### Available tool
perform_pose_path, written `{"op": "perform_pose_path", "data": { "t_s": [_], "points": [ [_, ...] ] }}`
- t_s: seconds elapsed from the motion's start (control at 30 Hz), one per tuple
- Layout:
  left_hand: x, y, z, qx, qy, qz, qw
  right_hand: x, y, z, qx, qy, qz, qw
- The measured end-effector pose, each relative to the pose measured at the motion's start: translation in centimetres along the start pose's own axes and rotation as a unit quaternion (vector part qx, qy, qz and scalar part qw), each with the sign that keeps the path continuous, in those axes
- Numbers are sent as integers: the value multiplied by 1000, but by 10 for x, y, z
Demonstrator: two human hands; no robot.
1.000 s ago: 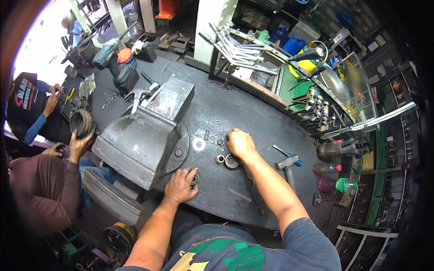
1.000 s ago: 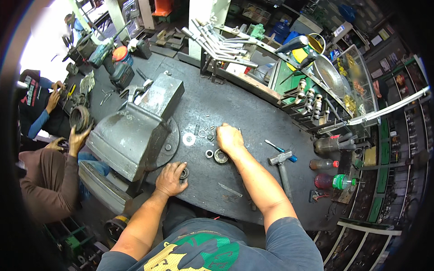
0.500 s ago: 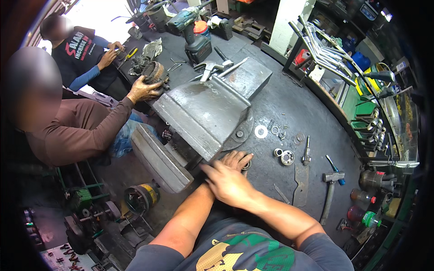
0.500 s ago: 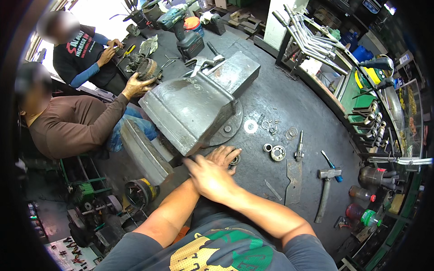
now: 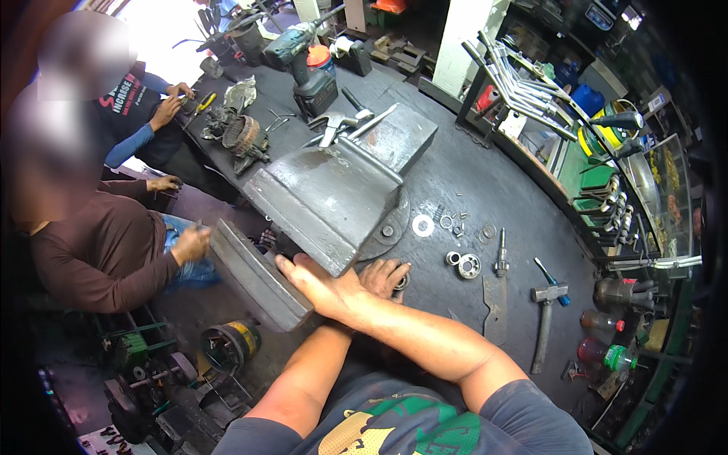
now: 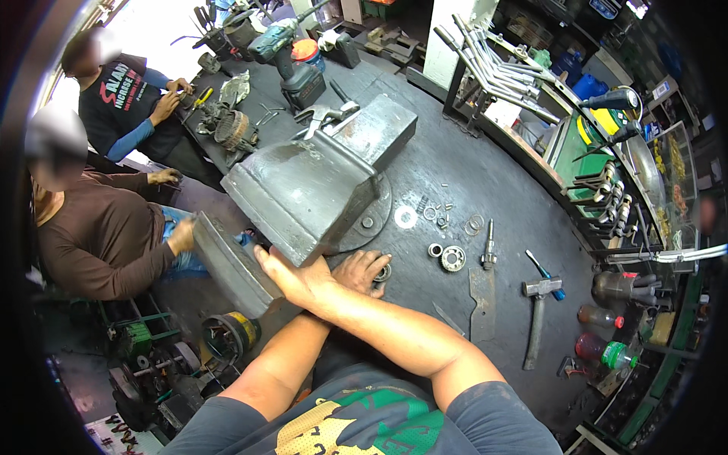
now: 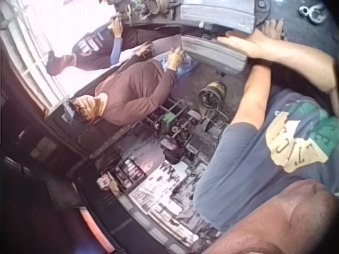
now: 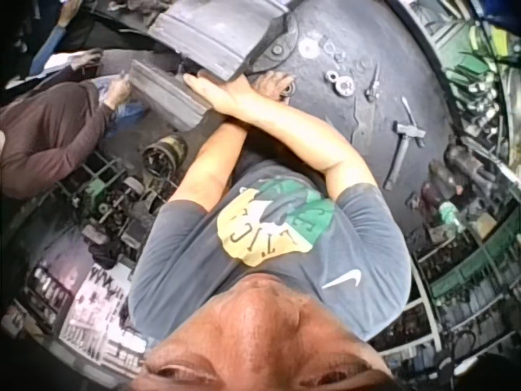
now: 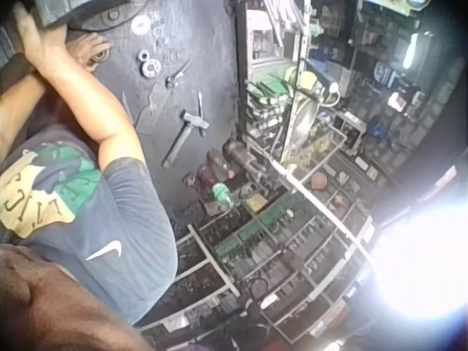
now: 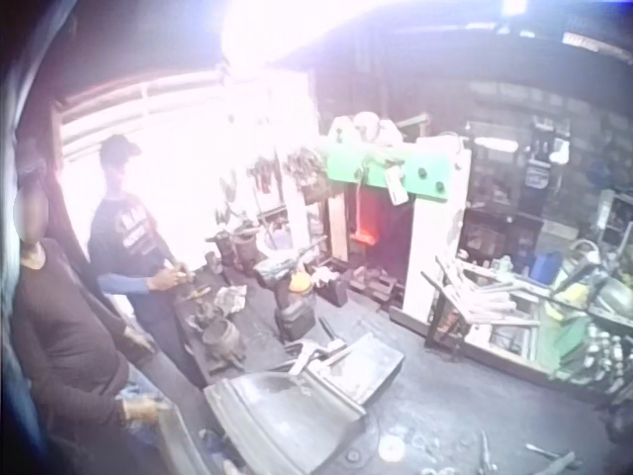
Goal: The person handles small mechanical parts on a workbench, picking up and placing bearings and washers. They use a hammer and punch to adjust components, then move to a metal sink area to place parts into a tray.
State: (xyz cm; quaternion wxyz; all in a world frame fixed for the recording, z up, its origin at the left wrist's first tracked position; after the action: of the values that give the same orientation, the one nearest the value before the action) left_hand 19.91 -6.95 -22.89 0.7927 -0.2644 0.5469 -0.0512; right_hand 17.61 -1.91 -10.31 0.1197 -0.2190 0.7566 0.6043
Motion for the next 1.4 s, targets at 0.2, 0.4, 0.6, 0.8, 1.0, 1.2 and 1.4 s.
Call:
{"op": "perform_pose_path", "data": {
  "t_s": [0.2,0.4,0.6,0.8,1.0,1.2,1.4],
  "points": [
    [5,3,-4,-7,12,0,1000,2,7,-13,-254,-201,-107,940],
    [8,5,-4,0,-8,6,1000,3,3,-22,-268,-208,-165,926],
    [4,3,-7,-7,-39,33,999,9,-12,-32,-193,-159,-71,966],
    [23,12,-17,15,-41,138,990,-59,-63,-112,-48,-151,51,986],
    [-22,-11,-3,38,-120,18,992,-146,-184,-202,225,-334,110,909],
    [-47,-21,-156,-139,-95,1,986,-189,-181,-282,277,-446,114,843],
    [73,-4,-445,-240,545,-247,765,-173,-189,-291,286,-450,128,837]
  ]
}}
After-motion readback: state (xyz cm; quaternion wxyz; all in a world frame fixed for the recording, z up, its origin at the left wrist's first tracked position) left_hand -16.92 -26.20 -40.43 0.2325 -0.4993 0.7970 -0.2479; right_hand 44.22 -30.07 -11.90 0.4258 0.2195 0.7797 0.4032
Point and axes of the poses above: each hand's wrist, its own z-axis towards the middle knuckle, its own x-axis out of the palm, y = z × x, the point moved 6 cm from there along z, towards the middle knuckle, and after that the axes turned 10 degrees about x, right-handed, at the moved point
